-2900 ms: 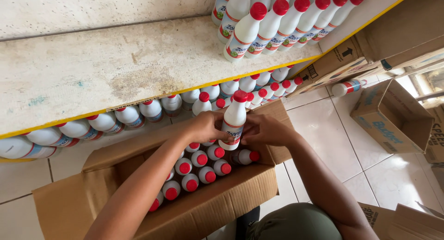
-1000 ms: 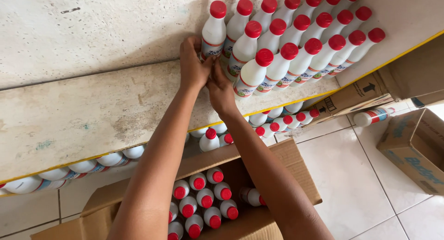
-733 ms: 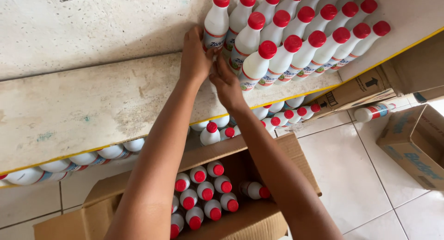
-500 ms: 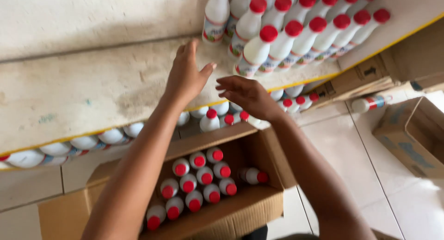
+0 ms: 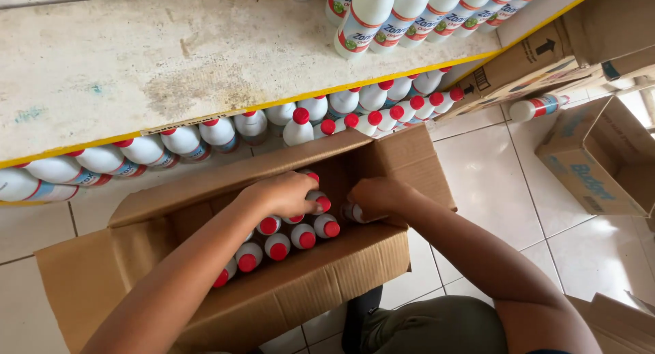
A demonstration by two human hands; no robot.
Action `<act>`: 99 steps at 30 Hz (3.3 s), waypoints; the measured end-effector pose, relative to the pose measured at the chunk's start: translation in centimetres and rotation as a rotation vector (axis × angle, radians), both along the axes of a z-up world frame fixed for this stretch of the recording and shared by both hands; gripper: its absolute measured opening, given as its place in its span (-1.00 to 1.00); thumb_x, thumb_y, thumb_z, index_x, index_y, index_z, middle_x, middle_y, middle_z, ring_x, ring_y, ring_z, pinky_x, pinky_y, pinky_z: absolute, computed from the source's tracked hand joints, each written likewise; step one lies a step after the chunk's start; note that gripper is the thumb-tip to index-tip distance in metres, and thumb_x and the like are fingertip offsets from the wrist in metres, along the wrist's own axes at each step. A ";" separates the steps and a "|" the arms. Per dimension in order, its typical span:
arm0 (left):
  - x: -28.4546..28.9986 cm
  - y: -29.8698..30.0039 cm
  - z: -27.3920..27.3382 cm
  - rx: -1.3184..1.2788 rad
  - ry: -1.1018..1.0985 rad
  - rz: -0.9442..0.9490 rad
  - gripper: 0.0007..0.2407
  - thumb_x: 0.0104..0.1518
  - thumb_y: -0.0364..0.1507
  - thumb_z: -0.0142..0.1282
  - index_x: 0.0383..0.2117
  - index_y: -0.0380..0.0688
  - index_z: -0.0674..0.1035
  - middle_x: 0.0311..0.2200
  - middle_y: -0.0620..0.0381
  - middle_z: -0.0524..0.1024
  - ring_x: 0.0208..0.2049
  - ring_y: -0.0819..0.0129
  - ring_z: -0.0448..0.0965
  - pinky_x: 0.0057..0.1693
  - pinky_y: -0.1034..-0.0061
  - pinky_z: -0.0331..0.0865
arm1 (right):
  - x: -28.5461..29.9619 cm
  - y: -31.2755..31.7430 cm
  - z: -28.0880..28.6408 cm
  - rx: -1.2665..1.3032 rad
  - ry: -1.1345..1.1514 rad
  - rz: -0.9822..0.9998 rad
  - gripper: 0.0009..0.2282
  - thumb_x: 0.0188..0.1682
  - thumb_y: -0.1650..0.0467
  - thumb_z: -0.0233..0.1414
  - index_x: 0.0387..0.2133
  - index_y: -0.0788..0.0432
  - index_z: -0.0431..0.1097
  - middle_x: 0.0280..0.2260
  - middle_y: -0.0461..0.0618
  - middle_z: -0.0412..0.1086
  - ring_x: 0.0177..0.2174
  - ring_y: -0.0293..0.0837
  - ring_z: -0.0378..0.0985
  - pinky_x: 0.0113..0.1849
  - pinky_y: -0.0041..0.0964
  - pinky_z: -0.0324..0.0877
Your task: Stocking bottles of cleaning solution from a cardboard box onto retail shelves.
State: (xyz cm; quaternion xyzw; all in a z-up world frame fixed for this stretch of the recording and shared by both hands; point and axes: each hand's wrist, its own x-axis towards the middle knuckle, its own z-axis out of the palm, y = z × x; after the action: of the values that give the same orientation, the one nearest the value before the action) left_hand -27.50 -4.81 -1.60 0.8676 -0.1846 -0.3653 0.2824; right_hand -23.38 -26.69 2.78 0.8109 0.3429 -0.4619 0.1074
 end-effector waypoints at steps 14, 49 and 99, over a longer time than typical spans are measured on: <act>-1.8 -1.3 -5.7 -0.405 0.113 0.160 -0.60 0.11 -0.25 0.21 0.03 -0.19 0.57 -0.03 -0.01 0.64 0.00 0.26 0.64 0.10 0.42 0.46 | -2.7 -4.1 -8.4 0.032 -0.319 0.350 -0.86 0.01 0.38 0.00 -0.33 0.03 0.55 -0.35 0.07 0.56 -0.29 0.07 0.61 -0.32 -0.05 0.52; -2.3 1.2 -1.2 -1.159 0.515 0.768 -0.46 0.15 -0.25 0.22 0.27 -0.13 0.41 0.02 0.12 0.60 -0.09 0.41 0.64 -0.02 0.50 0.60 | 0.0 0.1 5.9 1.248 0.181 -0.802 -0.27 -0.21 0.48 0.31 0.28 0.22 0.13 0.01 -0.02 0.47 -0.02 -0.17 0.56 -0.05 -0.22 0.57; 19.3 3.8 1.6 -0.697 -0.656 0.865 -0.53 0.27 -0.41 0.08 0.32 -0.22 0.34 -0.33 0.02 0.67 -0.31 0.51 0.61 -0.11 0.53 0.48 | 12.7 14.2 -4.3 1.654 -0.403 -0.898 -0.40 0.02 0.62 -0.18 0.41 0.24 -0.07 0.24 0.31 0.29 0.19 0.00 0.39 0.12 -0.33 0.24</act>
State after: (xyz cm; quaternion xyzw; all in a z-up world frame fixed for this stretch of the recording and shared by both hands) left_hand -8.15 -0.99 0.00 0.7877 -0.0027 0.1471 0.5982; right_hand -10.71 -12.54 -1.50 0.7499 0.1928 0.0759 -0.6282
